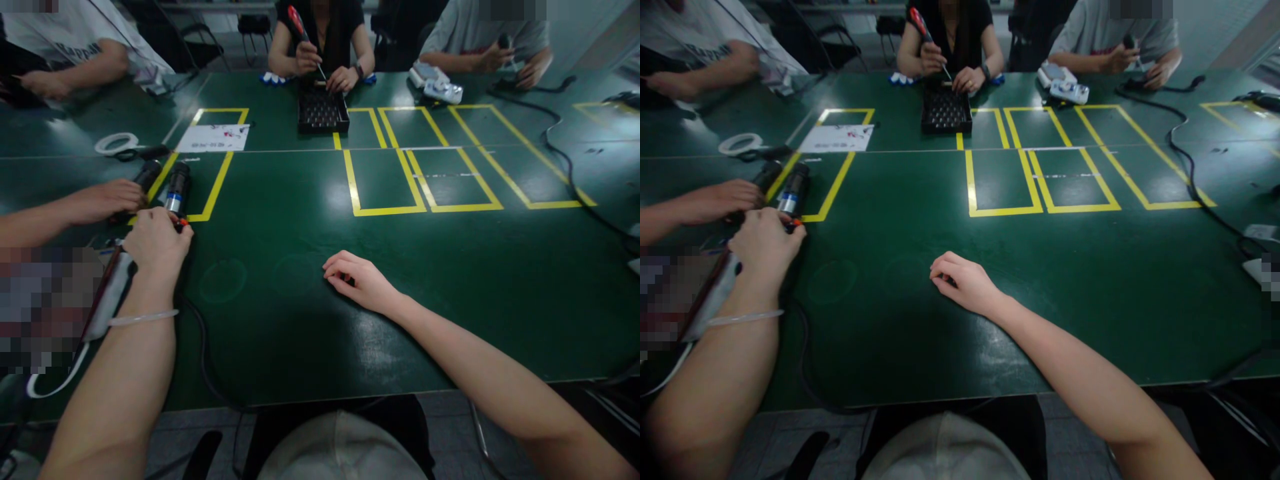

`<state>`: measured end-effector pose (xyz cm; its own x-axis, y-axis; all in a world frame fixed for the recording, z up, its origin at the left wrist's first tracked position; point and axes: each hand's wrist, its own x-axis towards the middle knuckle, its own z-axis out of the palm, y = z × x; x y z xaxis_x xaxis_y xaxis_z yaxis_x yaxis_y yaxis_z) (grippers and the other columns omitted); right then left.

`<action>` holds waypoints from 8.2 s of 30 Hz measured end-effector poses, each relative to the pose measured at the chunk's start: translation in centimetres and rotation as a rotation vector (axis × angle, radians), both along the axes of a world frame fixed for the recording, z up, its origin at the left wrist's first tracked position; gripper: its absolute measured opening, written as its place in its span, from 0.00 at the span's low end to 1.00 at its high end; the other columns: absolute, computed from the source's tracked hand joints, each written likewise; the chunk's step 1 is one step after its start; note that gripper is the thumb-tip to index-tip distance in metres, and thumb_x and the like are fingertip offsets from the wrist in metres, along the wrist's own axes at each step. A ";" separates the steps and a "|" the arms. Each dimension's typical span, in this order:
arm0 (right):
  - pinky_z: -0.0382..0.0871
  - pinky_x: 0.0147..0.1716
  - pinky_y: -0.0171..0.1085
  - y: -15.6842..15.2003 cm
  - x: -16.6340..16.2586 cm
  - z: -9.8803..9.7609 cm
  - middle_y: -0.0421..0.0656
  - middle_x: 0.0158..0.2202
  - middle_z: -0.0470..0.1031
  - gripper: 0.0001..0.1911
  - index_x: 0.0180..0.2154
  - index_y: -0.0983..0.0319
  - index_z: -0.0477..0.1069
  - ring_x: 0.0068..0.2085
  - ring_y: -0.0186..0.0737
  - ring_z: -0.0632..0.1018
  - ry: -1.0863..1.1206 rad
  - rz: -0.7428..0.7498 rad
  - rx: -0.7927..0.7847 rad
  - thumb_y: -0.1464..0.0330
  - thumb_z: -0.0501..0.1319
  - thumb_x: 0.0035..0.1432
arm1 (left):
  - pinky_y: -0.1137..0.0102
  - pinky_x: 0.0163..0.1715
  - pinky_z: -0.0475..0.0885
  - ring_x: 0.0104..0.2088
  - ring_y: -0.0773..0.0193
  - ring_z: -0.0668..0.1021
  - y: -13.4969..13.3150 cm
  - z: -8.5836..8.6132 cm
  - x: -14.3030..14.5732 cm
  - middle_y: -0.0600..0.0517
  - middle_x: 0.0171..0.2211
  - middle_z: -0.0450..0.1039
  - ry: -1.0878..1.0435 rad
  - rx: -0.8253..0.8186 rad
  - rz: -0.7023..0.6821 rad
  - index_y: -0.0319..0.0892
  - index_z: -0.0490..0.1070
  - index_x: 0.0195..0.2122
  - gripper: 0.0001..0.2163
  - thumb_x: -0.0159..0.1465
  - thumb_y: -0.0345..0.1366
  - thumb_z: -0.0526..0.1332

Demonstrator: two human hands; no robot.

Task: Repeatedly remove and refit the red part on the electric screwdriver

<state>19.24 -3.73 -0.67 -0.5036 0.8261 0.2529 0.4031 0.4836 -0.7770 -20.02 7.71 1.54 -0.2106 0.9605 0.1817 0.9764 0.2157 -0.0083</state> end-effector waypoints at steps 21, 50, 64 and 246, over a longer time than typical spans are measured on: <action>0.71 0.38 0.34 -0.1 0.0 -0.1 0.45 0.47 0.74 0.05 0.38 0.61 0.71 0.36 0.33 0.76 -0.016 0.004 0.014 0.72 0.57 0.64 | 0.55 0.43 0.64 0.47 0.44 0.73 -0.3 -0.1 1.1 0.33 0.48 0.69 0.029 0.008 0.060 0.27 0.64 0.53 0.26 0.70 0.47 0.44; 0.64 0.17 0.26 0.5 -0.7 -0.8 0.40 0.30 0.76 0.10 0.39 0.64 0.70 0.24 0.28 0.73 0.404 -0.063 -0.627 0.63 0.60 0.62 | 0.64 0.51 0.73 0.48 0.58 0.80 -8.1 -0.4 16.0 0.47 0.48 0.79 -1.377 -0.746 -0.577 0.44 0.76 0.50 0.18 0.61 0.42 0.67; 0.69 0.19 0.27 0.6 -0.8 -0.8 0.40 0.31 0.76 0.13 0.37 0.64 0.70 0.26 0.30 0.76 0.454 -0.008 -0.672 0.62 0.67 0.56 | 0.67 0.45 0.73 0.42 0.63 0.78 -9.5 0.7 16.9 0.49 0.42 0.76 -0.858 -0.292 -0.971 0.43 0.73 0.47 0.11 0.65 0.39 0.63; 0.68 0.24 0.29 0.7 -0.4 -0.6 0.41 0.34 0.77 0.10 0.42 0.63 0.70 0.29 0.31 0.76 0.356 -0.074 -0.562 0.65 0.63 0.59 | 0.64 0.45 0.74 0.41 0.60 0.80 -8.0 1.3 16.1 0.48 0.42 0.78 -0.895 -0.352 -0.878 0.43 0.76 0.44 0.11 0.64 0.42 0.63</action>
<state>18.87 -3.05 -1.30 -0.4063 0.9097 -0.0854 0.0919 -0.0524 -0.9944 -3.96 -0.26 2.86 0.5919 0.8058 0.0178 0.4858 -0.3743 0.7899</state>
